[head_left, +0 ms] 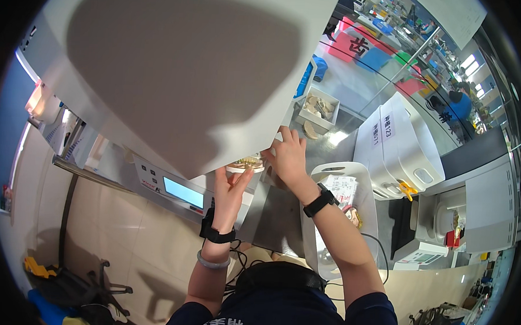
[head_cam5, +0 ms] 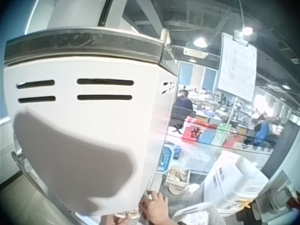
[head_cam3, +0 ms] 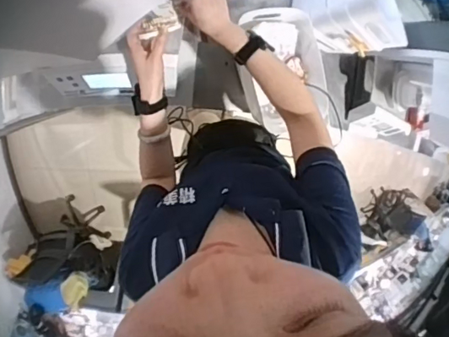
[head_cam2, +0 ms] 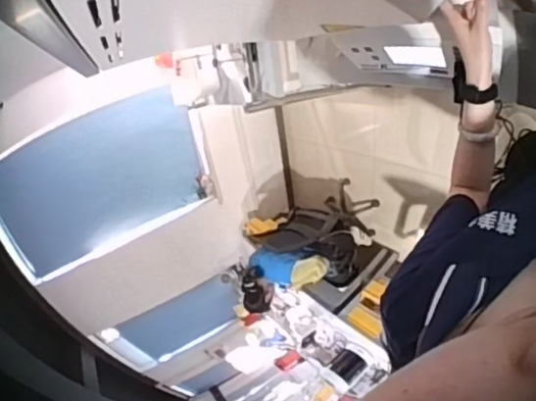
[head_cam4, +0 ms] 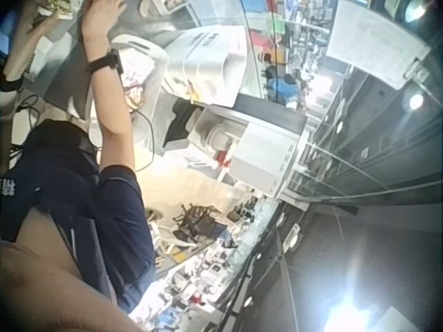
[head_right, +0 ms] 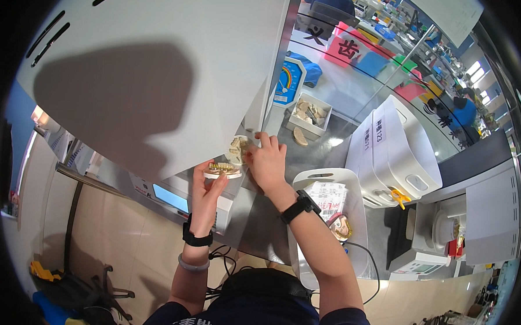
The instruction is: Inspecting and organizing artificial dental models and dental bridges in a laboratory setting.
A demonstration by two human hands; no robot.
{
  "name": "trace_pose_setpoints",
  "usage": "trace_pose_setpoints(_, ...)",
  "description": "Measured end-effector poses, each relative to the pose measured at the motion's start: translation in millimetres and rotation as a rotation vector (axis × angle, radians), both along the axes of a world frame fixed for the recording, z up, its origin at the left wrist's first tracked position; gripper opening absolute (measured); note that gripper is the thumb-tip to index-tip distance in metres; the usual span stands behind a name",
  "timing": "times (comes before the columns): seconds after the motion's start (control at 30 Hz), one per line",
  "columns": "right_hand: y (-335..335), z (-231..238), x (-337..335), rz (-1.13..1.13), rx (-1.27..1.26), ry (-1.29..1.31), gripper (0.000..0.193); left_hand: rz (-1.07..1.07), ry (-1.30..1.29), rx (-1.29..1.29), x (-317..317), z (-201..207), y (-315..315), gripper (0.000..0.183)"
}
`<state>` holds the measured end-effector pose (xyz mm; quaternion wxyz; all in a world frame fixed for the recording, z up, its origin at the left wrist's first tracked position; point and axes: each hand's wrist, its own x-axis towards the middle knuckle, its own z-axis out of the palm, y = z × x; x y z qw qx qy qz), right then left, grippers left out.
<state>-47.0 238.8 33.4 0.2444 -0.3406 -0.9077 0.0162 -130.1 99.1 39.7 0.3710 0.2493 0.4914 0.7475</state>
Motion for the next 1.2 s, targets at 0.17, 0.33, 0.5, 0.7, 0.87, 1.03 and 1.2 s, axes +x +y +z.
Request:
trace_pose_setpoints(0.17,0.0,-0.5,3.7,0.034,-0.002,-0.018,0.016,-0.02,-0.037,-0.01,0.9,1.4,1.2,0.044)
trace_pose_setpoints(0.33,6.6,21.2,9.6,0.082,-0.219,0.181,0.009,-0.015,0.02,0.014,4.8,4.5,4.3,0.046)
trace_pose_setpoints(0.5,-6.7,70.8,23.6,0.28,-0.548,0.259,0.008,0.027,0.264,-0.073,15.5,-0.1,8.3,0.051)
trace_pose_setpoints(0.7,-14.5,88.0,55.0,0.251,-0.441,-0.044,0.008,-0.008,0.485,-0.122,38.0,10.0,15.6,0.055)
trace_pose_setpoints(0.87,-15.7,88.5,88.1,0.229,-0.494,-0.073,0.009,-0.056,0.596,-0.118,59.8,15.3,18.7,0.054)
trace_pose_setpoints(1.03,-10.0,82.5,138.0,0.286,-0.811,-0.01,0.046,-0.148,0.563,-0.116,86.4,17.6,21.0,0.063)
trace_pose_setpoints(1.2,-8.8,65.1,185.8,0.374,-1.254,0.11,0.086,-0.397,0.144,0.007,119.2,12.9,26.8,0.074)
